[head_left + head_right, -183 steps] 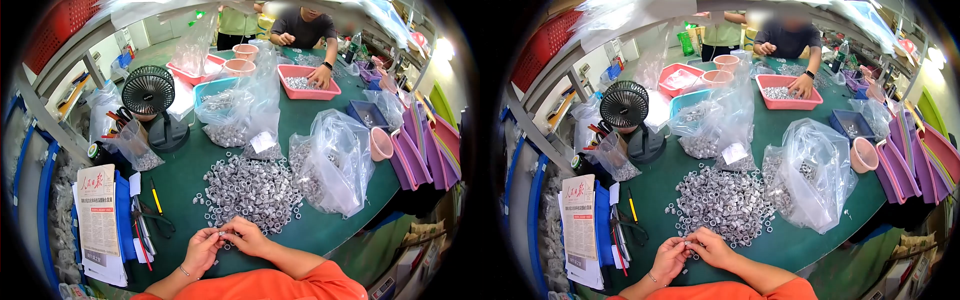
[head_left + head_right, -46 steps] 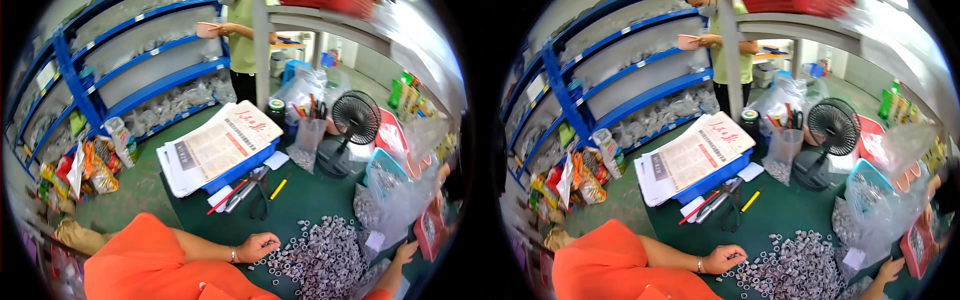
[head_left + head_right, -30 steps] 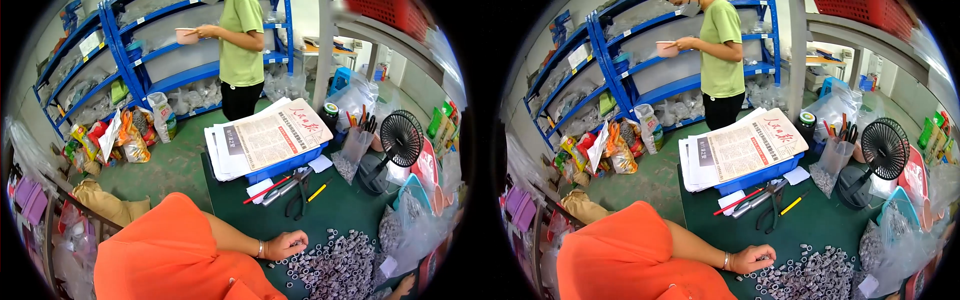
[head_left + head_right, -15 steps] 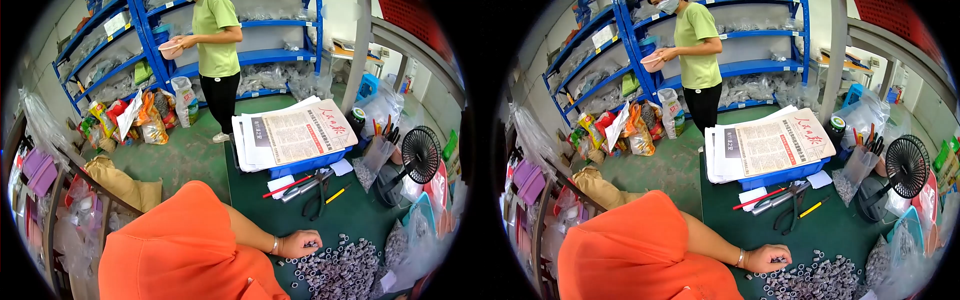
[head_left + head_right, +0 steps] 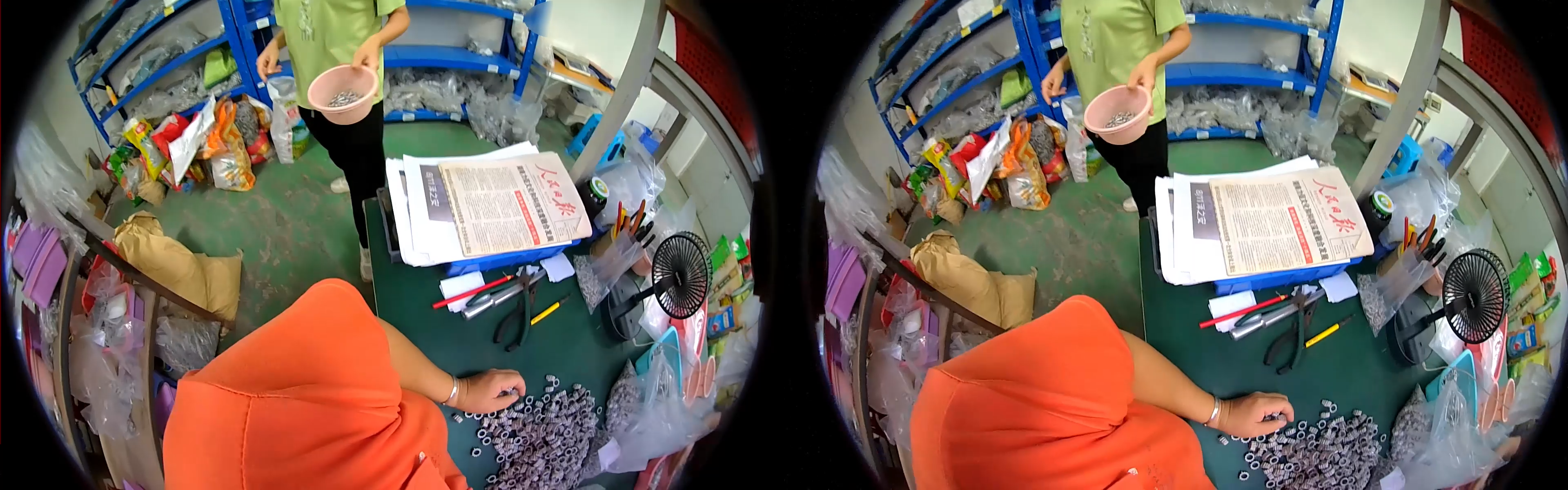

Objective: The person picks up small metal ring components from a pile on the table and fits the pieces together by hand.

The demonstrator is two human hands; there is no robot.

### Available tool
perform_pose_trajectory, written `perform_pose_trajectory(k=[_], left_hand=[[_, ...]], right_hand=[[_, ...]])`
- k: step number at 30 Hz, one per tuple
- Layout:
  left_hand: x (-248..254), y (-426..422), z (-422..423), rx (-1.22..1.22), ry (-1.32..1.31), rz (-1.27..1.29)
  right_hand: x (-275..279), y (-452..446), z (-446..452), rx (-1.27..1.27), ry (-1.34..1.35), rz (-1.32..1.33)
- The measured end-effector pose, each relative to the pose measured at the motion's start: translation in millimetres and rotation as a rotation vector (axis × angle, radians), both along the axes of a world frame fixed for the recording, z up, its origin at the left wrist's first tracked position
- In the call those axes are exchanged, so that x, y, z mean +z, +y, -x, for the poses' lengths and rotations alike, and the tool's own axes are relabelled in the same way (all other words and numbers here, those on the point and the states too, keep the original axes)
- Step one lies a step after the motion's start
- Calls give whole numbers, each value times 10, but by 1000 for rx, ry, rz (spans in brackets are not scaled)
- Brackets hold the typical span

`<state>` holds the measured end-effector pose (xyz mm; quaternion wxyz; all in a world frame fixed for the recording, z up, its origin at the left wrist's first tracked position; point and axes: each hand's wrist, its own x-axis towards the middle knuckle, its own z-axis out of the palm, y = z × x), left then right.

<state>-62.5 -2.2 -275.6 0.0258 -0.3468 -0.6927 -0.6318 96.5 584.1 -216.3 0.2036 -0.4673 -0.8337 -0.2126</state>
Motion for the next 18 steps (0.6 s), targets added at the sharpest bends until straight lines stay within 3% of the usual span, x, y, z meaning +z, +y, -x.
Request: perform_pose_trajectory(k=[3,5,10,11,12,16,18], left_hand=[[101,-38,-30,-41,-137,-27],[34,-16,-9,-16,-65,-52],[65,-46,-18,-84,-185,-39],[69,-44,-22,-72,-193,-54],[70,-38,-22,-60,-203,-68],[38,-32,-31,-50,-163,-102],[57,-53,0,-65,-152,-71]], right_hand=[[432,-258,-131,19,-132,208],[680,-411,-179,19,-189,282],[877,-331,-463,142,-402,361],[1216,-1224,-287,247,-172,424],[1321,-1301,-262,225,-181,411],[1264,-1421,-324,297,-478,272],[1164,-1707,-218,373,-393,287]])
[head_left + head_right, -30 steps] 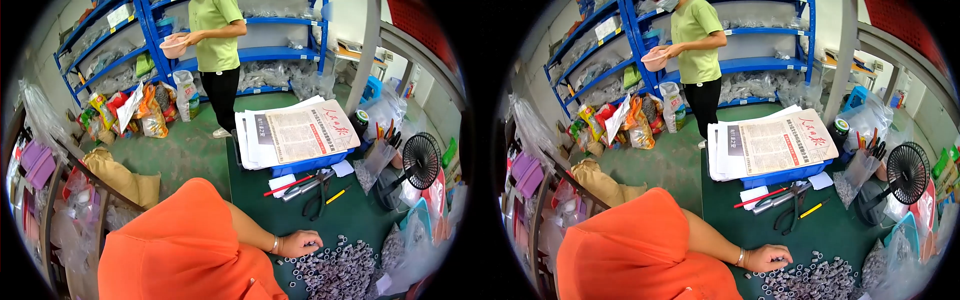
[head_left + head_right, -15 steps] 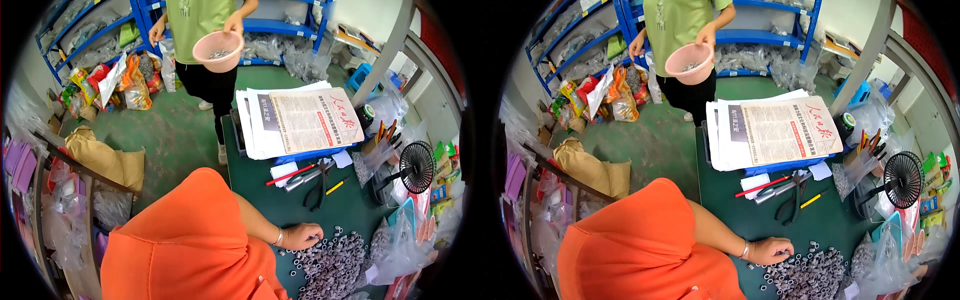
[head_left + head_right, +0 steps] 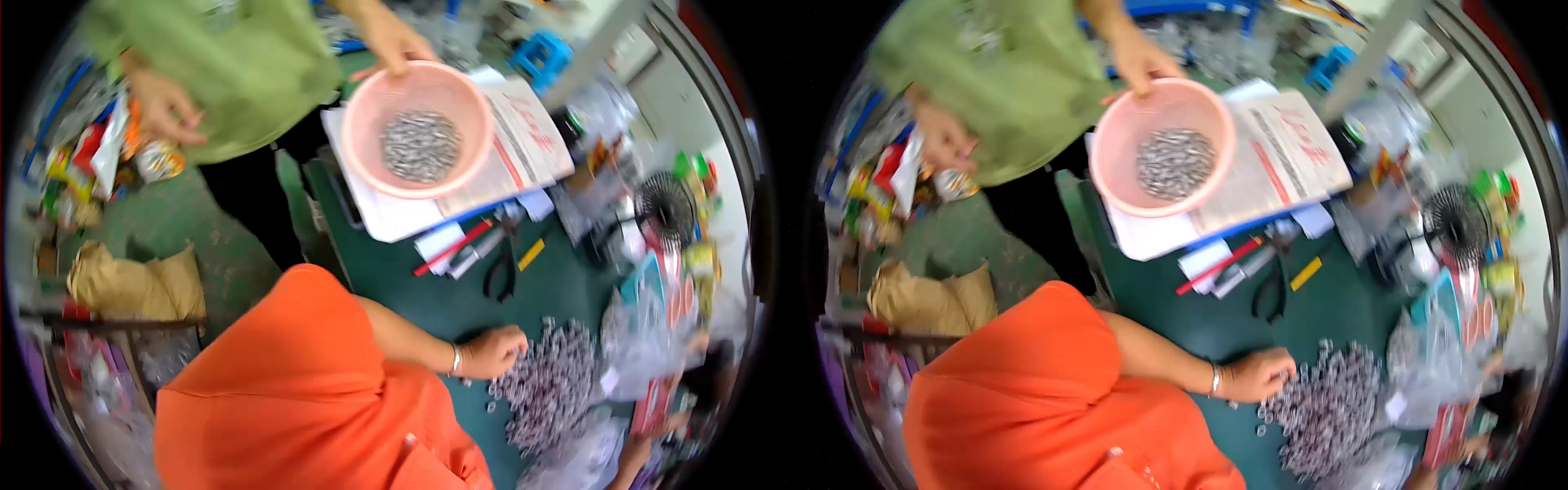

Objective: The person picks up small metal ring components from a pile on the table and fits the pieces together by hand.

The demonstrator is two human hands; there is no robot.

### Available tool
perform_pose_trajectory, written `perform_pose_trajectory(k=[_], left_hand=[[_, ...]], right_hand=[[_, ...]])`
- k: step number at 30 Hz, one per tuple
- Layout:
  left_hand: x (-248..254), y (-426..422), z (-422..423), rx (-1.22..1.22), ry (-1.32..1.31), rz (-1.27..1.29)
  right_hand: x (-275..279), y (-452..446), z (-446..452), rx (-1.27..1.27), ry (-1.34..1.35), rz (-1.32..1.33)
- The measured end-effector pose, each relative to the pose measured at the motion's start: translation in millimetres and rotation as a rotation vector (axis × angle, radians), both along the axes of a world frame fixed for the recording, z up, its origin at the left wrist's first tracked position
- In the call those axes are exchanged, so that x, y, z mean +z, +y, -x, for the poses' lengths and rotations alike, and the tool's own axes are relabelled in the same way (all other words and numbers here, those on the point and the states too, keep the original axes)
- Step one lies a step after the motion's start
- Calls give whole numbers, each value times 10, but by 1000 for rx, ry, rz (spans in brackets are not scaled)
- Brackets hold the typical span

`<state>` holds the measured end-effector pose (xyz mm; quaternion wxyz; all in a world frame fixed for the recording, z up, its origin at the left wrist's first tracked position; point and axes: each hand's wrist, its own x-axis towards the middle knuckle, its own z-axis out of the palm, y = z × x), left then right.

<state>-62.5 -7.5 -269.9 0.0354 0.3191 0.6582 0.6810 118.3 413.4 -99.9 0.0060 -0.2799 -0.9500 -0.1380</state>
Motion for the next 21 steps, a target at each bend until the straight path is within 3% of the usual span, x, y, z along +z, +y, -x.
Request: perform_pose_trajectory(k=[2,3,4,5,8,10,12,14,17,19,20,21], left_hand=[[-75,30,44,36,123,-4],[108,-71,53,-59,-80,88],[72,-39,59,-36,-63,127],[221,-72,75,-123,-162,136],[460,-70,106,-332,-254,187],[552,-116,182,-621,-550,264],[539,-91,142,-728,-557,329],[612,-27,69,-792,-515,409],[631,96,34,-757,-605,384],[660,158,46,-683,-452,386],[660,157,77,-674,-439,391],[649,128,110,-640,-465,423]], right_hand=[[222,-517,88,186,60,51],[292,-630,171,124,29,142],[426,-723,222,-30,-106,227],[476,-787,220,115,-6,151],[704,-785,217,39,-86,226],[594,-607,195,31,52,271],[513,-554,327,-131,42,269],[188,-472,423,48,476,509],[-412,-161,735,288,521,397],[-512,-372,886,156,256,601],[-528,-461,893,342,-18,622],[-568,-524,870,473,-92,592]])
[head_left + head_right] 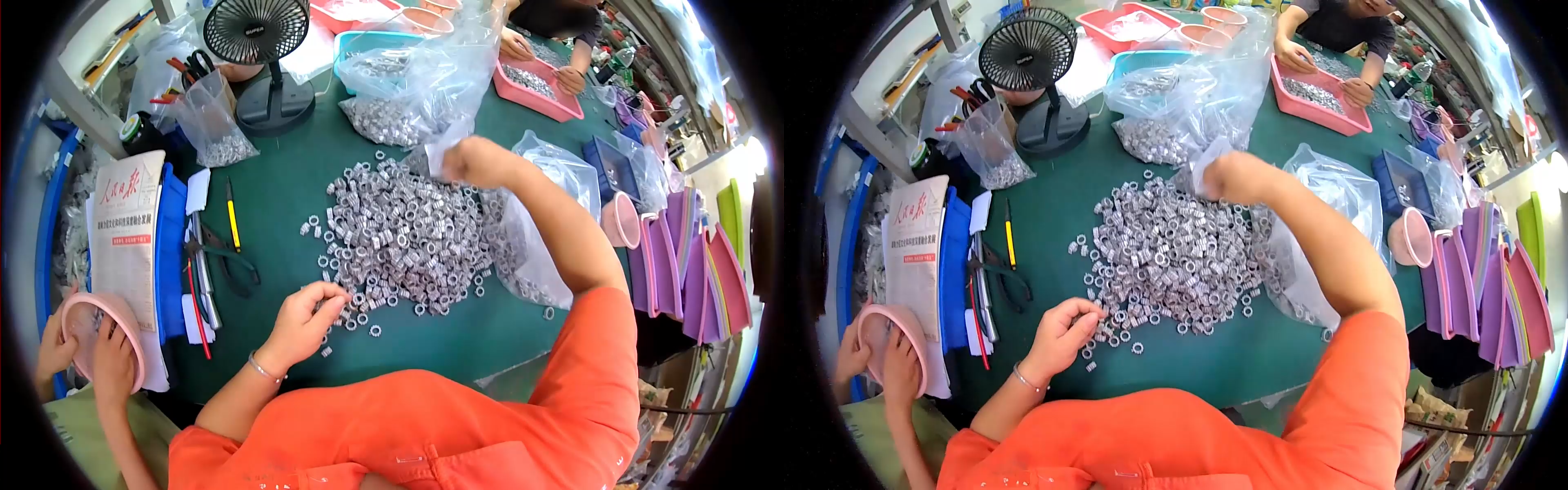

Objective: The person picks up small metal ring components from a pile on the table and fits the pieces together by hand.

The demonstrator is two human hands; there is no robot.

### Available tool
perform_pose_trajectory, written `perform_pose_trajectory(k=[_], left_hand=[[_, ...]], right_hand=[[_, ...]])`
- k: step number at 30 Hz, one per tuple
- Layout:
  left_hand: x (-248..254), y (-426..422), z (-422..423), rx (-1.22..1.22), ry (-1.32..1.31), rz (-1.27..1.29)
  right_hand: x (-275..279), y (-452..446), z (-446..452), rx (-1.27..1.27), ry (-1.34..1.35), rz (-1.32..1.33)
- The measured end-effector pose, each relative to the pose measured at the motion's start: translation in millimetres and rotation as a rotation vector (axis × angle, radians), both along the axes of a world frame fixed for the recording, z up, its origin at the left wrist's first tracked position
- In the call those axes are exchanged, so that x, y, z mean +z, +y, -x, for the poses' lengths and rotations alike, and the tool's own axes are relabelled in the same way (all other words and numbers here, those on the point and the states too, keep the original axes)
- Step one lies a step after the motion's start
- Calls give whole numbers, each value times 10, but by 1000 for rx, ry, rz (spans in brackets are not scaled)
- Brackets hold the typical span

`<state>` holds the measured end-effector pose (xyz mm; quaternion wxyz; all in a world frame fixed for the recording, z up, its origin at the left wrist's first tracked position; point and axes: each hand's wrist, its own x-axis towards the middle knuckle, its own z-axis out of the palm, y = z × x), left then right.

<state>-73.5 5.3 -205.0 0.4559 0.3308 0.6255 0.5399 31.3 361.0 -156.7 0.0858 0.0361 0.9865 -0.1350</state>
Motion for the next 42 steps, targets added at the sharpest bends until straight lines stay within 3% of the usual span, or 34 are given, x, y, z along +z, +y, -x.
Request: perform_pose_trajectory(k=[1,3,4,5,7,8,9,10,13,15,16,19,20,21,22,24,25,26,31,33,34,37,39,40,42], left_hand=[[-9,-9,21,26,-10,44],[22,27,24,69,-24,57],[25,47,30,85,-43,72],[27,71,42,100,-59,84],[-6,132,36,80,-81,39],[-3,164,30,70,-75,46],[-1,193,24,60,-69,53],[2,218,27,45,-68,53],[87,276,19,39,-59,49],[94,277,49,49,-55,68],[92,281,59,59,-57,78],[105,345,65,66,-62,90],[78,359,59,69,-65,77],[82,370,65,68,-68,73],[96,373,68,54,-66,56],[113,351,72,49,-54,41],[130,341,78,64,-76,49],[137,320,91,67,-62,46],[103,275,106,92,-94,11],[76,295,93,75,-109,7],[69,309,82,52,-111,12],[89,356,57,22,-89,12],[97,354,35,-7,-77,21],[101,349,25,19,-105,28],[99,343,10,59,-164,36]], right_hand=[[239,-208,25,-63,-202,-48],[390,-72,42,72,-389,384],[476,30,56,-165,-313,440],[547,164,91,-403,-231,490],[481,599,226,-730,288,377],[391,906,276,-731,528,77],[301,1105,379,-735,548,73],[208,1269,498,-908,746,-220],[114,1432,690,-926,1018,-191],[145,1380,708,-816,722,397],[38,1469,791,-841,889,351],[226,1571,820,-953,868,479],[318,1450,796,-1022,1042,548],[277,1676,774,-1021,1042,543],[185,2090,727,-1093,1014,306],[221,2243,576,-1183,1186,500],[373,2093,447,-1176,1370,949],[441,1973,336,-1175,1349,942],[510,1853,-83,-1100,1332,609],[491,1957,-168,-803,977,-27],[595,1842,-133,-580,838,-542],[751,1513,-30,-331,706,-922],[809,1340,117,-441,399,-630],[697,1415,197,-312,417,-679],[669,1279,317,-284,260,-747]])
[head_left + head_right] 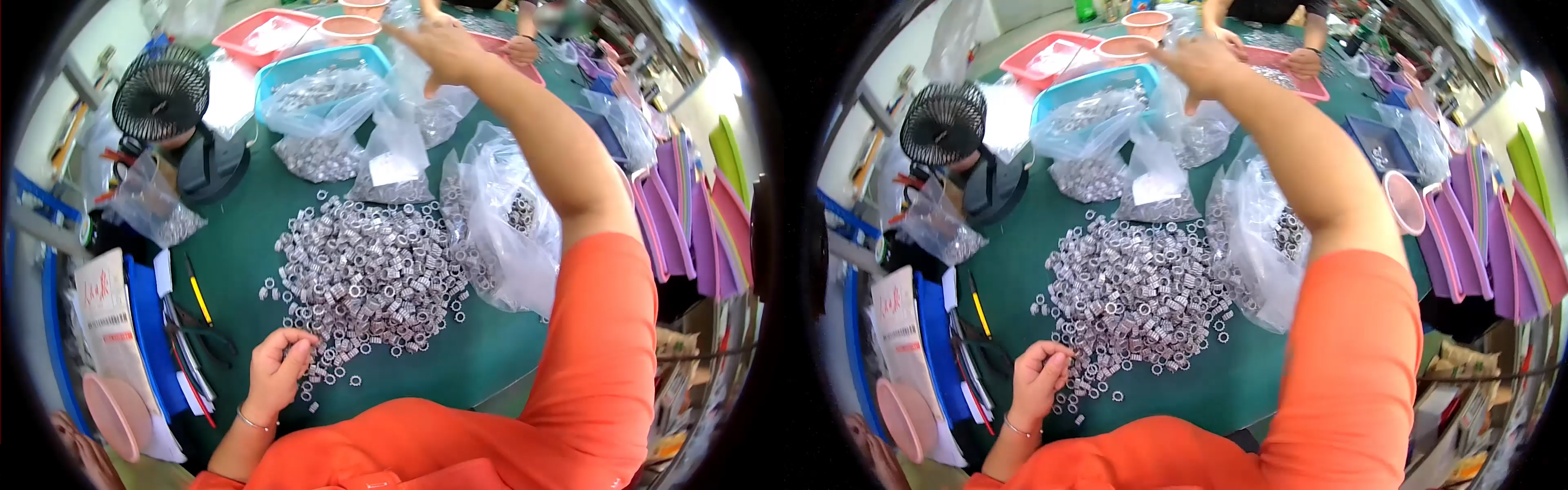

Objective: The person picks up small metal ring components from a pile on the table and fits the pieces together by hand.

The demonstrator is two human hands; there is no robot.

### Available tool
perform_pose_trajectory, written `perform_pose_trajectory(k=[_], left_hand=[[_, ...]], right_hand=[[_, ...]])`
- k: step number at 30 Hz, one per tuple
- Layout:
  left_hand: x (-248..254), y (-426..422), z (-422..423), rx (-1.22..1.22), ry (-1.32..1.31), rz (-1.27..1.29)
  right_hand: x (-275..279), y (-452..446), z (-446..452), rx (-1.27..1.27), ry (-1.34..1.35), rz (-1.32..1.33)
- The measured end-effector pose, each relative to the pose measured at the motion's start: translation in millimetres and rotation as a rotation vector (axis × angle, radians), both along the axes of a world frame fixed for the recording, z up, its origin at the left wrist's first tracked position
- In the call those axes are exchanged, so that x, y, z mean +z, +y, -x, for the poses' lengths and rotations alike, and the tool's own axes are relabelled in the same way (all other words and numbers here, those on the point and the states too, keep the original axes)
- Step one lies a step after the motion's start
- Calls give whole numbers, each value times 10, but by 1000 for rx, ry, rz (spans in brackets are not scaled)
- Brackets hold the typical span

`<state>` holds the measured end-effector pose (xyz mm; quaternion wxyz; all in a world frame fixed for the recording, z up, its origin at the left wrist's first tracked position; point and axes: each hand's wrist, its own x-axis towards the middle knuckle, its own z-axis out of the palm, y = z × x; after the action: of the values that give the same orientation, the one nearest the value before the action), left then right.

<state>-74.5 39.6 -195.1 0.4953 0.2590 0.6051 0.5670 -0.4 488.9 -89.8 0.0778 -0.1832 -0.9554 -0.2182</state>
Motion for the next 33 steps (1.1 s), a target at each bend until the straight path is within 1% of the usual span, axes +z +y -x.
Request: perform_pose_trajectory(k=[2,3,5,7,9,10,11,12,14,15,16,17,18,19,20,21,22,23,24,25,27,28,29,30,31,32,33], left_hand=[[9,-11,-21,-4,13,-3],[31,-10,-29,-9,24,-3],[74,-23,-44,2,82,30],[53,-52,-17,13,73,22],[76,-28,-9,10,104,43],[87,-9,-16,41,84,48],[86,-2,-23,83,60,48],[26,1,5,93,89,33],[46,140,-18,115,142,-2],[81,227,-31,132,188,-30],[171,341,-44,98,261,-78],[292,490,-40,66,336,-128],[389,668,-40,82,420,-185],[487,846,-57,99,504,-239],[611,1021,-85,85,493,-303],[720,1148,-94,69,483,-368],[514,1251,93,144,618,-432],[450,1308,180,86,872,-346],[387,1366,268,39,1148,-258],[384,1432,319,6,1405,-189],[512,1238,254,240,765,-361],[594,1136,213,343,437,-436],[637,1066,207,442,103,-508],[651,1040,234,601,12,-513],[636,998,278,633,1,-512],[622,958,335,661,35,-522],[612,932,375,682,70,-534]], right_hand=[[21,-97,57,-163,-98,34],[-92,85,83,-178,-92,72],[-140,270,86,-211,-57,120],[-148,346,76,-331,372,134],[-17,436,67,-442,783,143],[100,398,-45,-457,796,152],[268,311,-136,-390,1135,238],[433,216,-199,-303,1469,320],[657,-21,-222,229,1500,92],[783,-390,-223,316,1342,0],[849,-815,-290,277,1274,200],[805,-970,-160,609,1365,170],[793,-1306,-102,573,1399,192],[812,-1565,-69,646,1429,102],[868,-1747,-92,756,1369,145],[876,-1916,44,868,1473,72],[844,-2166,73,860,1391,178],[790,-2360,121,885,1343,269],[713,-2535,107,1011,1300,385],[621,-2624,94,990,1104,448],[491,-2523,-29,1146,578,647],[442,-2392,-40,1127,740,718],[476,-2122,-55,900,846,723],[508,-1854,-71,672,922,742],[446,-1258,122,494,1070,529],[503,-934,112,329,1062,286],[383,-558,140,154,957,338]])
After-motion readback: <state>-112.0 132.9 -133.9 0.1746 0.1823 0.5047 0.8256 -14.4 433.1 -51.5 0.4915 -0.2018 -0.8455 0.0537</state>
